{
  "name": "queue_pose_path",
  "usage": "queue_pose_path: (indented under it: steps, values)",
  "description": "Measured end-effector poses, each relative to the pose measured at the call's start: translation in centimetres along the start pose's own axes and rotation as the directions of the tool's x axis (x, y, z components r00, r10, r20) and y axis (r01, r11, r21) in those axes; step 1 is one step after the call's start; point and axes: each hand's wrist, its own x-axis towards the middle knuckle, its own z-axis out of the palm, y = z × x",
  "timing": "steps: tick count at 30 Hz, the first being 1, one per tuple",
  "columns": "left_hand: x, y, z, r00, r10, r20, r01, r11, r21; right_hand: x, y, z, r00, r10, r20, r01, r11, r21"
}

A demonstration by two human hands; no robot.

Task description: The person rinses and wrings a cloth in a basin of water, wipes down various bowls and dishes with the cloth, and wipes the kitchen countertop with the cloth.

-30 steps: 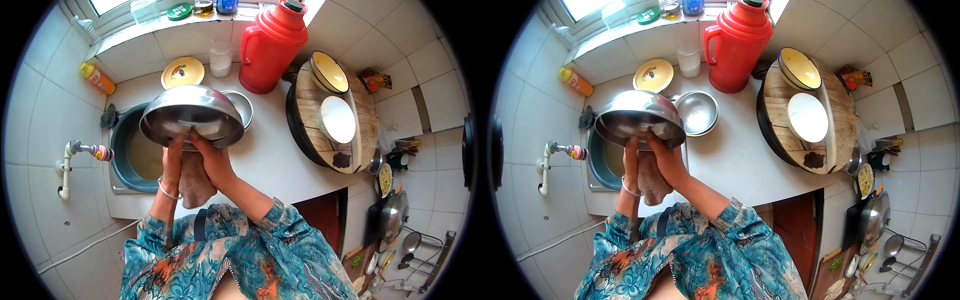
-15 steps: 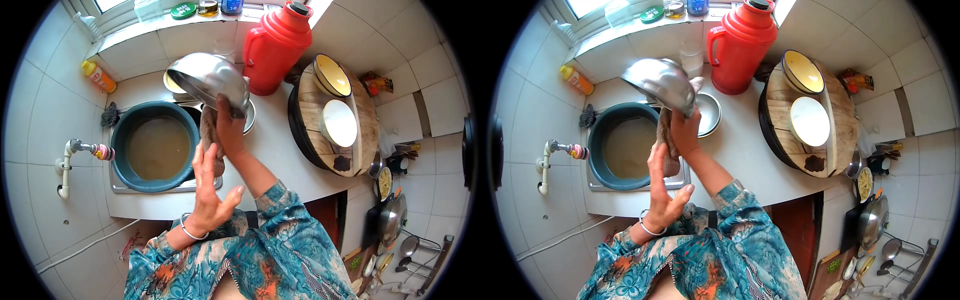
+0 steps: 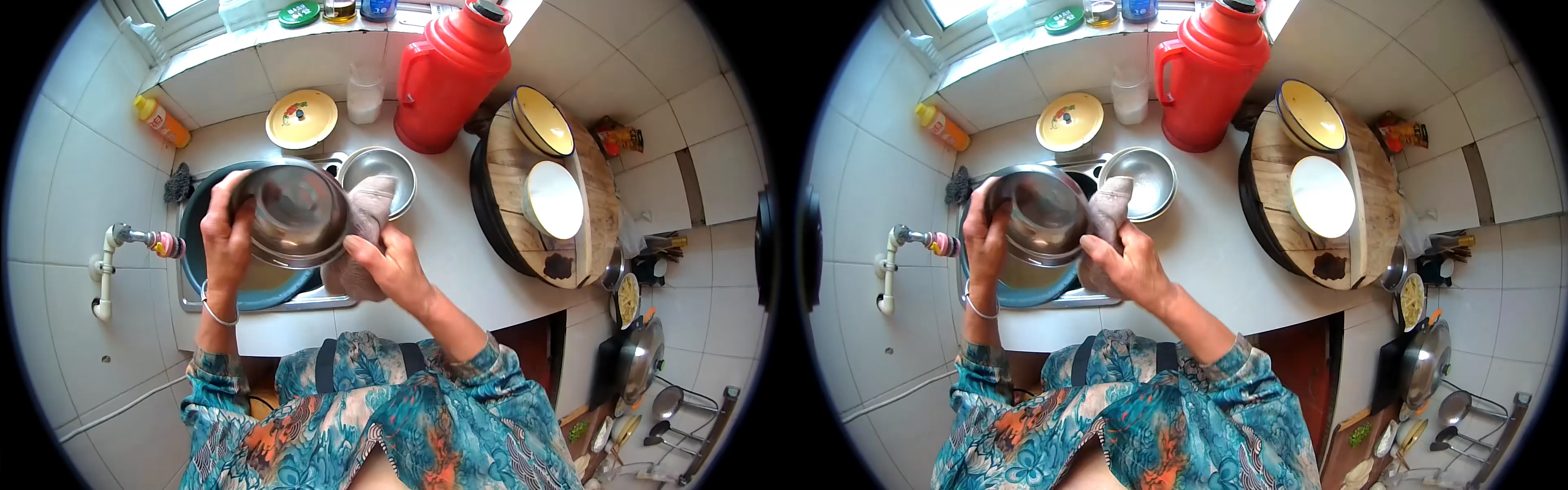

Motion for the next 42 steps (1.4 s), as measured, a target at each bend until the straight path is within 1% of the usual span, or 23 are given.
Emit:
queue_pose_path:
  steps: [1,3,4,5,8,9,10,11,12,14,18,20,23,25,26,29,31,33,34,35,37,39,42]
  values:
    - [-0.3,-1.5,-0.3,0.992,-0.124,0.018,0.125,0.966,-0.227,-0.8,-1.8,0.6,0.996,-0.086,-0.005,0.086,0.995,0.048]
    - [-1.7,-2.5,0.9,0.873,-0.457,0.172,0.431,0.555,-0.711,-1.9,-1.2,2.6,0.918,-0.397,0.005,0.395,0.912,-0.109]
    - [-2.6,-3.5,1.8,0.846,-0.495,0.199,0.466,0.501,-0.729,-1.8,-1.6,2.7,0.835,-0.522,0.172,0.547,0.755,-0.361]
    - [-3.3,-2.9,3.5,0.770,-0.532,0.351,0.525,0.217,-0.823,-1.8,-2.0,3.2,0.791,-0.565,0.234,0.594,0.621,-0.511]
    - [-5.4,1.3,4.0,0.912,-0.221,0.346,0.402,0.654,-0.641,-0.2,0.9,3.3,0.670,-0.697,0.256,0.666,0.413,-0.621]
    - [-6.2,0.8,5.0,0.943,0.155,0.294,-0.112,0.981,-0.156,0.1,0.8,3.1,0.646,-0.719,0.258,0.669,0.370,-0.644]
    - [-8.1,-0.2,5.9,0.947,0.071,0.313,-0.013,0.983,-0.185,0.0,0.7,3.2,0.630,-0.734,0.254,0.662,0.338,-0.668]
    - [-8.1,0.8,6.5,0.869,-0.159,0.468,0.453,0.636,-0.625,0.4,-0.4,3.3,0.625,-0.747,0.227,0.652,0.340,-0.678]
    - [-8.1,1.7,7.1,0.720,-0.377,0.583,0.610,-0.057,-0.790,1.1,-1.6,3.2,0.628,-0.745,0.226,0.645,0.336,-0.686]
    - [-7.7,0.9,6.5,0.504,-0.350,0.790,0.662,-0.430,-0.614,2.2,-2.8,2.6,0.640,-0.736,0.222,0.630,0.338,-0.699]
    - [-7.6,0.4,6.5,0.545,-0.369,0.753,0.759,-0.165,-0.630,5.0,-4.1,0.8,0.742,-0.659,0.123,0.576,0.533,-0.619]
    - [-6.9,1.6,6.0,0.554,-0.405,0.727,0.789,-0.025,-0.614,7.4,-1.8,-1.5,0.862,-0.487,0.142,0.501,0.776,-0.382]
    - [-6.5,1.0,5.6,0.590,-0.397,0.703,0.785,0.080,-0.614,6.9,-2.9,-3.2,0.973,0.117,0.199,-0.129,0.991,0.048]
    - [-6.5,2.2,6.4,0.660,-0.431,0.616,0.723,0.140,-0.677,5.8,-1.0,-2.6,0.979,0.027,0.204,-0.040,0.998,0.057]
    - [-6.5,0.7,6.2,0.687,-0.240,0.686,0.710,0.019,-0.704,5.3,0.2,-2.3,0.984,0.054,0.172,-0.074,0.991,0.112]
    - [-7.3,-0.2,7.2,0.676,-0.394,0.623,0.588,-0.223,-0.778,2.7,1.7,-0.1,0.998,0.051,-0.021,-0.043,0.959,0.280]
    - [-7.9,-3.6,7.8,0.769,-0.086,0.633,0.599,-0.247,-0.762,0.7,3.4,1.2,0.992,-0.058,-0.115,0.070,0.993,0.099]
    - [-7.2,-3.3,8.2,0.620,-0.421,0.663,0.522,-0.409,-0.748,-1.1,2.0,4.4,0.977,-0.119,-0.176,0.157,0.962,0.221]
    - [-6.9,-3.2,8.2,0.598,-0.473,0.647,0.478,-0.437,-0.762,-1.5,2.5,4.8,0.929,-0.317,-0.193,0.312,0.948,-0.058]
    - [-6.7,-3.1,7.8,0.673,-0.303,0.675,0.497,-0.491,-0.715,-1.9,2.9,5.2,0.841,-0.502,-0.202,0.420,0.841,-0.340]
    - [-6.4,0.7,8.6,0.597,-0.660,0.456,0.417,-0.230,-0.879,-2.3,2.8,5.3,0.773,-0.630,-0.072,0.511,0.686,-0.518]
    - [-9.8,-3.8,10.6,0.772,-0.448,0.450,0.398,-0.211,-0.893,-2.5,1.2,5.5,0.712,-0.702,-0.014,0.534,0.555,-0.638]
    - [-9.9,-0.4,10.6,0.734,-0.453,0.506,0.470,-0.199,-0.860,-1.2,-2.5,4.2,0.721,-0.670,0.178,0.530,0.367,-0.765]
